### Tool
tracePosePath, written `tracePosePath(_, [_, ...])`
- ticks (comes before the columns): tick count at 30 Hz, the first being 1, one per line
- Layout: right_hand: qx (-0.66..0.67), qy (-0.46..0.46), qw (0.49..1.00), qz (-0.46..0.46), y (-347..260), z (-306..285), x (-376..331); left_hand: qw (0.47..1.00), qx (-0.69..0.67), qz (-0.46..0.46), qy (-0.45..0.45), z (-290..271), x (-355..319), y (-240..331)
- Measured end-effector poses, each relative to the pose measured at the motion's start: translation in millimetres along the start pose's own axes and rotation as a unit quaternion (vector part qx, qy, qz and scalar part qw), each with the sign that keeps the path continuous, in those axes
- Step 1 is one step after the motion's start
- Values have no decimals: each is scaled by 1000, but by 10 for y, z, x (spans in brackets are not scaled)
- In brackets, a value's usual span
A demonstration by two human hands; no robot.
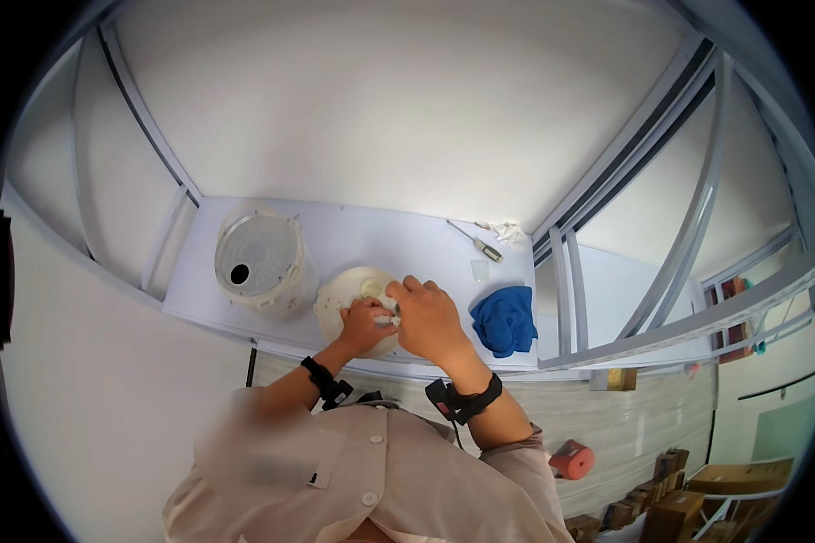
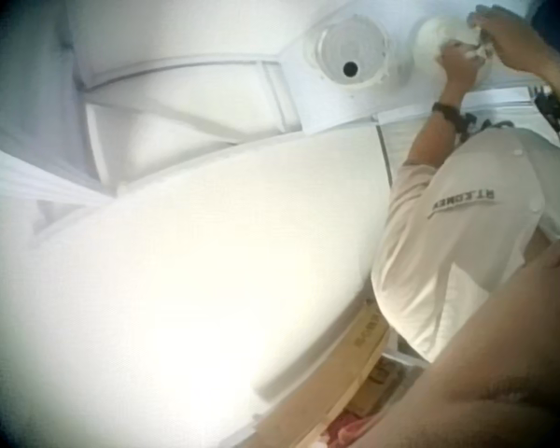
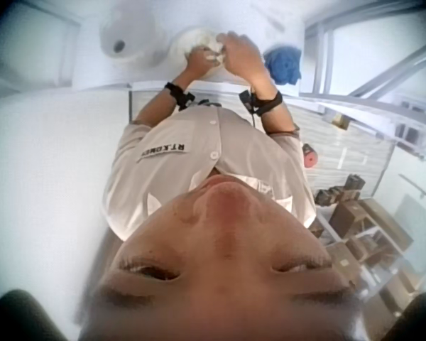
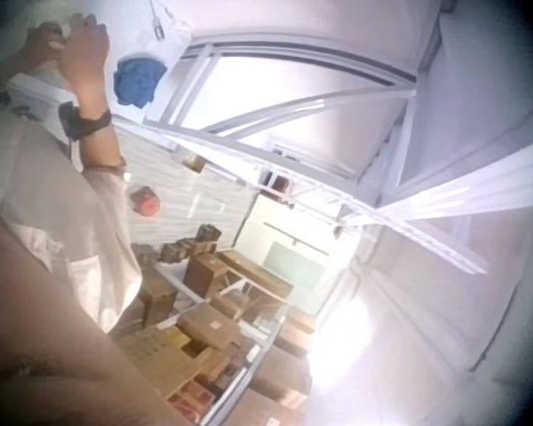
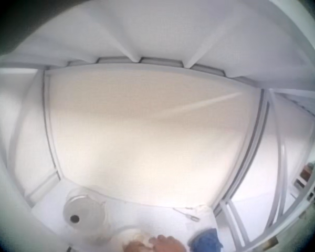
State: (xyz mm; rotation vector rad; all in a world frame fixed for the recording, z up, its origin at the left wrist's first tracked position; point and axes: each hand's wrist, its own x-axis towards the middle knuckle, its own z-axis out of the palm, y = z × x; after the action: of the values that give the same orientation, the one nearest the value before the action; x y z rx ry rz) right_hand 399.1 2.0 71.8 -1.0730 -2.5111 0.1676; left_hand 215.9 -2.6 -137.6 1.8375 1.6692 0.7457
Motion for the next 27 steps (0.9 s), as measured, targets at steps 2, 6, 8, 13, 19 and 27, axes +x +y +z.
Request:
tracePosePath(2, [-22, -25, 998, 59, -64, -41, -25, 1000, 1, 3, 7, 24, 4, -14])
tracePosePath(6, [-110, -115, 968, 195, -212, -84, -28, 1000, 0, 1, 10, 20, 10, -31])
tracePosePath(8, [-114, -125, 967, 192, -160, 3, -37, 1000, 2, -2, 0, -1, 4, -5])
tracePosePath(13, [-54, -47, 994, 81, -85, 75, -46, 1000, -7, -3, -7, -22, 10, 18])
tracePosePath(19, [-26, -84, 991, 97, -113, -63, -21, 1000, -5, -8, -9, -6, 19, -5])
tracePosePath(27, [9, 14, 993, 119, -226, 34, -52, 1000, 0, -17, -20, -45, 16, 36])
